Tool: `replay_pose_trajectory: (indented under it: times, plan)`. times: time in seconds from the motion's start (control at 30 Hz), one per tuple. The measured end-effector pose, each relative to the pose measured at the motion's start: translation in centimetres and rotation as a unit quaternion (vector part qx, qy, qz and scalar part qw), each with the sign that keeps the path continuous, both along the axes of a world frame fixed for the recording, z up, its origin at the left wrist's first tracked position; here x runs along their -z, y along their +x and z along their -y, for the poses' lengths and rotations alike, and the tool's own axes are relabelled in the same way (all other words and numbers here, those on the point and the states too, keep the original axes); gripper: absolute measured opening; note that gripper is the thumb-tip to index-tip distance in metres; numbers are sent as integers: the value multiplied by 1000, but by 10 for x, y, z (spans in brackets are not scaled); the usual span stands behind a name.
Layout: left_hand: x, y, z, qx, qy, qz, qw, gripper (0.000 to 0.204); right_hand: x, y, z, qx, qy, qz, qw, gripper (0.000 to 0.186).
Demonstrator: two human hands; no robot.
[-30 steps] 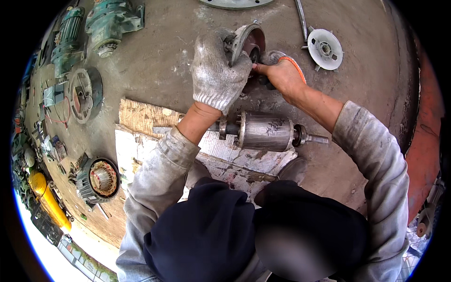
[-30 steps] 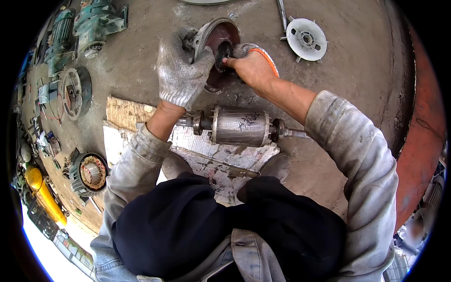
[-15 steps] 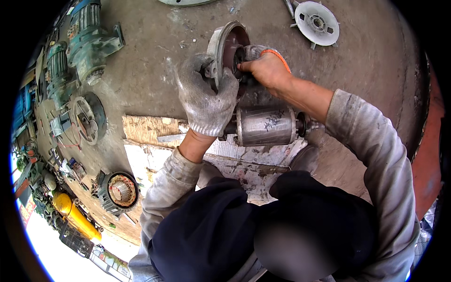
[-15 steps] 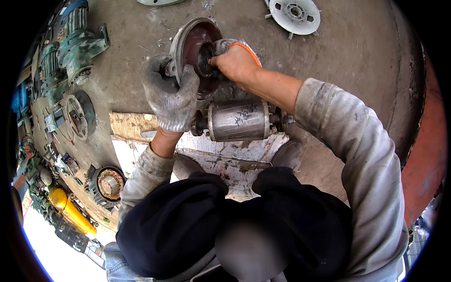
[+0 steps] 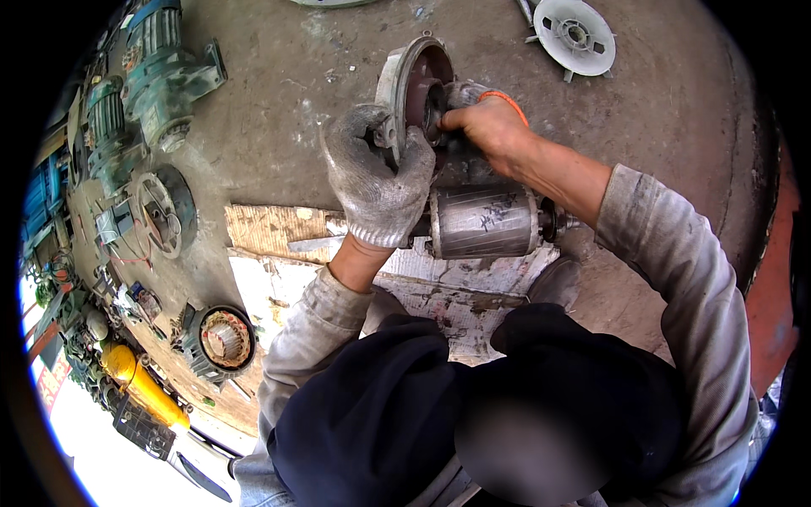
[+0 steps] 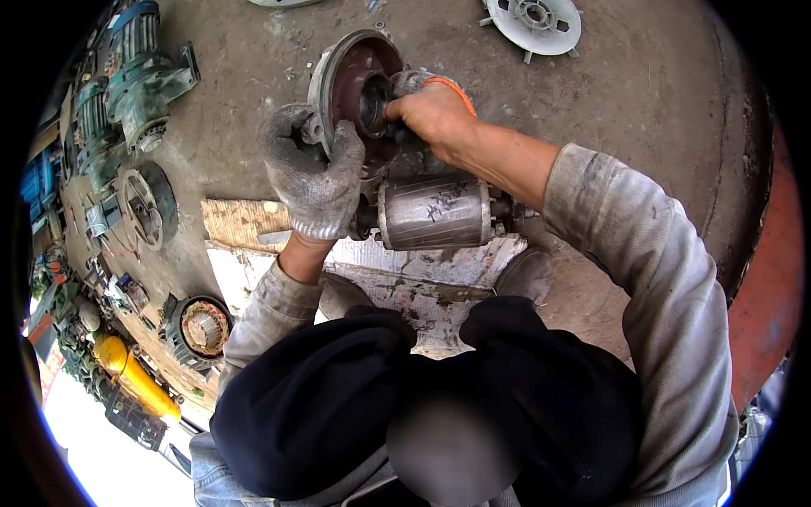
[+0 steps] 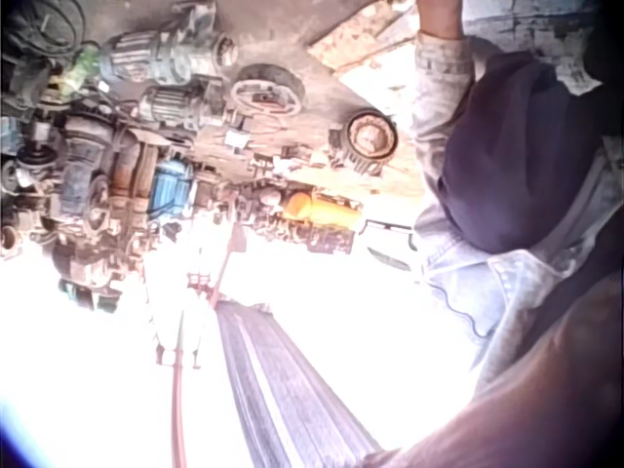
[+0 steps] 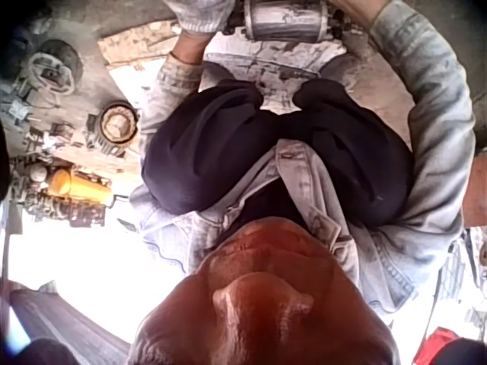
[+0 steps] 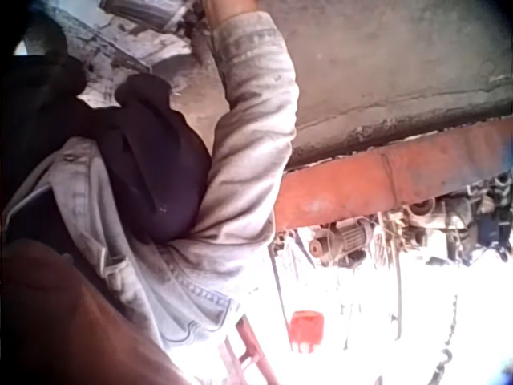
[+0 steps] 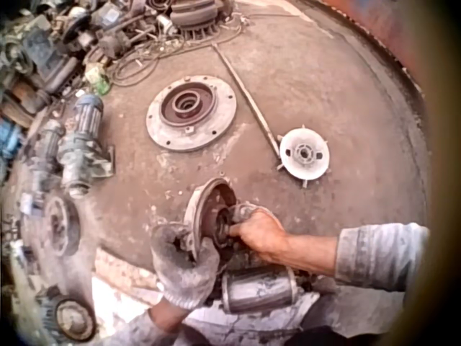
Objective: The person disassembles an electric motor by removing the end caps and extracting the rotor. They then clean the internal components and reassemble the motor, placing the rotor back into the housing and securing the end caps.
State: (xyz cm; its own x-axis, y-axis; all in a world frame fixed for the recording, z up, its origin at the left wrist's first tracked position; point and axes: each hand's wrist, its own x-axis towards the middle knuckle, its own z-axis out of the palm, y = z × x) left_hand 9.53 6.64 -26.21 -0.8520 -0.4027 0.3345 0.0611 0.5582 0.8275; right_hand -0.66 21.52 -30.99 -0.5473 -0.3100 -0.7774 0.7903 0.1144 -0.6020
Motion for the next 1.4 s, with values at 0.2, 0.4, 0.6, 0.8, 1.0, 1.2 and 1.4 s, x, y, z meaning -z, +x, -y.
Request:
replay_pose_trajectory:
  times: [0.2, 0.4, 0.6, 0.8, 1.0, 1.2, 1.4]
  plan:
    - [6, 1, 1, 8, -17, 4, 1000, 44, -13, 6, 4, 33, -2, 45, 998, 21]
    - [6, 5, 1, 0, -15, 3, 1000, 47, -18, 4, 4, 10, -15, 45, 999, 19]
    - [3, 4, 2, 12, -9, 2, 1000, 48, -11, 3, 1, 10, -18, 46, 999, 19]
    - [1, 3, 3, 21, -5, 19, 1000, 50, -16, 2, -3, -3, -26, 48, 999, 19]
    - [5, 4, 6, 24, 1, 30, 999, 49, -20, 1, 1, -48, 50, -36, 997, 25]
    - [3, 4, 3, 21, -17, 13, 1000, 48, -7, -1, 3, -62, 82, -59, 993, 34]
    - [10, 6, 6, 23, 4, 16, 1000, 49, -5, -2, 6, -42, 77, -36, 995, 36]
